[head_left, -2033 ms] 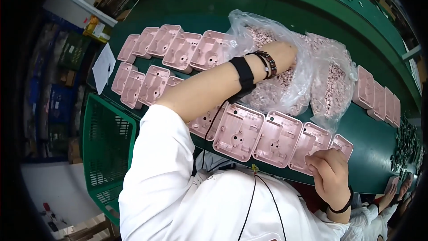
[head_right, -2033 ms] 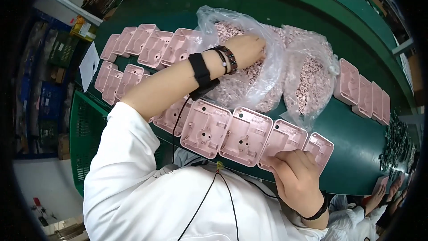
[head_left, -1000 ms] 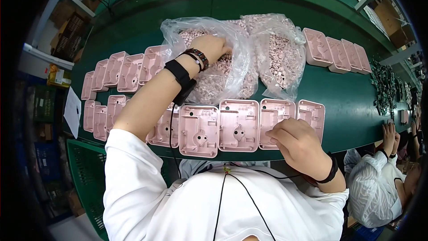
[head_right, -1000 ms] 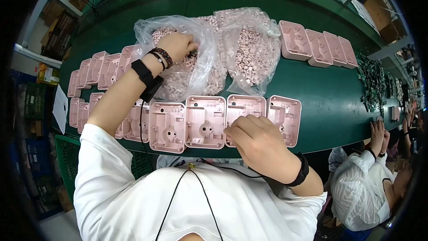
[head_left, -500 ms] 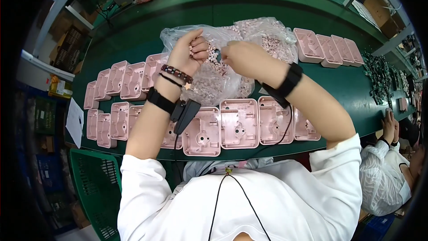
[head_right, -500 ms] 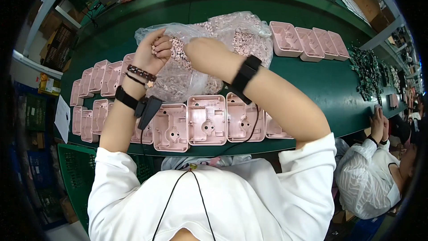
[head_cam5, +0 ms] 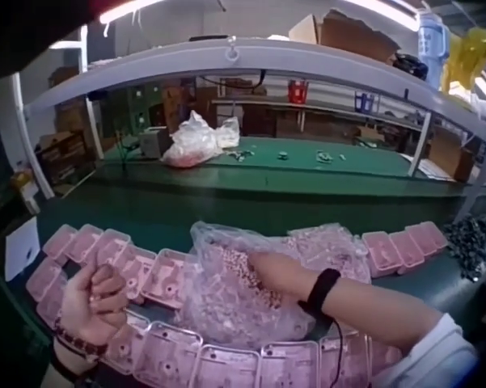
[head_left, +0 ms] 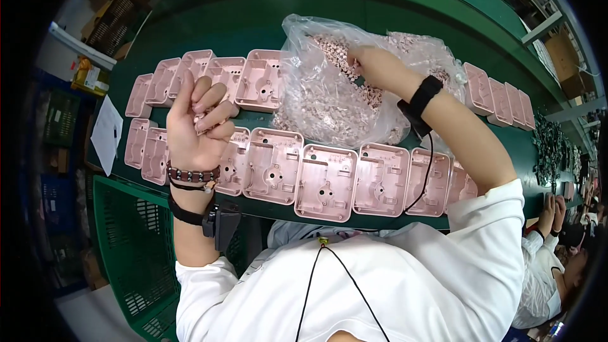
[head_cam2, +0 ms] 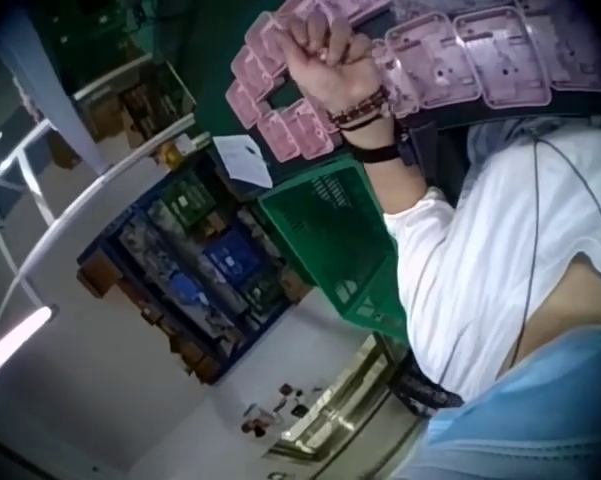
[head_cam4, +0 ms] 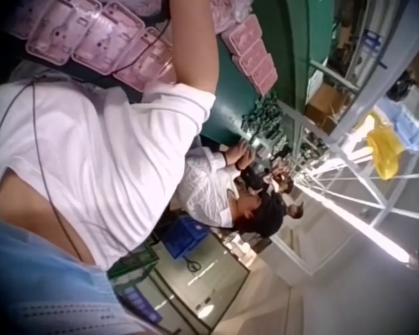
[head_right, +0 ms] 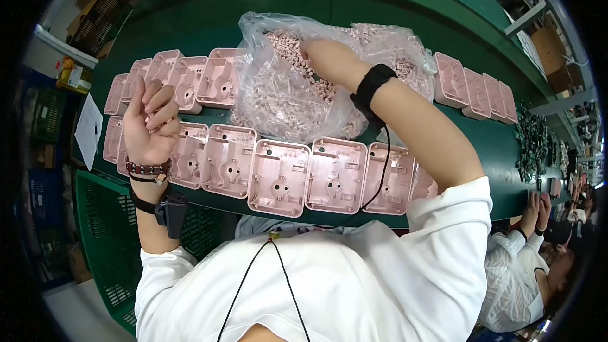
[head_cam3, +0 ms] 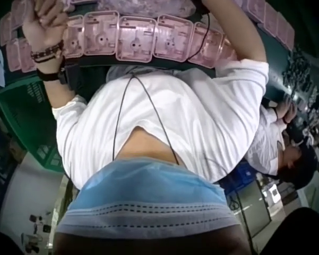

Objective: The person picks up pink plastic housings from a green basket, arranges them on a workbench, and presses small pink components from a bag into the housings by hand.

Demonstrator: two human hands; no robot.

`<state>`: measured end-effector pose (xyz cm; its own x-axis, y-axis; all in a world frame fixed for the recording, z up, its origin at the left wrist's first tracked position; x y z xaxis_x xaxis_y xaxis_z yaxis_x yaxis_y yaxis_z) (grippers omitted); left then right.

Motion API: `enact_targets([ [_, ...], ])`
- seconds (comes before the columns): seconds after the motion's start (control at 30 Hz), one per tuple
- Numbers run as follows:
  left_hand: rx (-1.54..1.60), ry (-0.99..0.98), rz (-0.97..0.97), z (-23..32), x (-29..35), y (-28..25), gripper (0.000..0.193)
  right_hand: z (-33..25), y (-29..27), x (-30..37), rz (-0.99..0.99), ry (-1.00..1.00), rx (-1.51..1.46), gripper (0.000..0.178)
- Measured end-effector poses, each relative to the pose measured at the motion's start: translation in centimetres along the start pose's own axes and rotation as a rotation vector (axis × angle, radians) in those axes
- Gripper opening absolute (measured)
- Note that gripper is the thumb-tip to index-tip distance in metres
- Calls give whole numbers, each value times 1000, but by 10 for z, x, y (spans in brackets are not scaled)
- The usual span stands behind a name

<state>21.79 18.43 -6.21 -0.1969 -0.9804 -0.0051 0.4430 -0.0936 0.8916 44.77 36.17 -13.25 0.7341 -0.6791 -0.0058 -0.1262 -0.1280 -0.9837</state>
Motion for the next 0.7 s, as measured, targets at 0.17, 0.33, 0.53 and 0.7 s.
enact_targets([
  [0.17,-573,-110,87,-37,2,2,22,-36,-47,35,413,-46,-886,18],
  [0.33,-1284,109,58,-80,-12,39,22,-90,-83,89,288,-386,-700,25],
  [0.53,-1268,210,-50,-91,1,56,24,-103,-77,114,308,-193,-1299,20],
  [0.7,-1350,331,-42,-93,4,57,22,-108,-76,115,389,-317,-1156,17],
])
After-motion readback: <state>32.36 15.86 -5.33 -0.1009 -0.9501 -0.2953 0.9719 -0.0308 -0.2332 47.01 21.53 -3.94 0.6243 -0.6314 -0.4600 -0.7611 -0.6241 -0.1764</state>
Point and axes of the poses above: each hand's wrist, its own x-axis away from the middle knuckle, its own y-axis out of the palm, z = x × y, the point moved 3 cm from there along -x, towards the middle knuckle, and after that the axes turned 4 degrees about z, right-handed, at the moved point
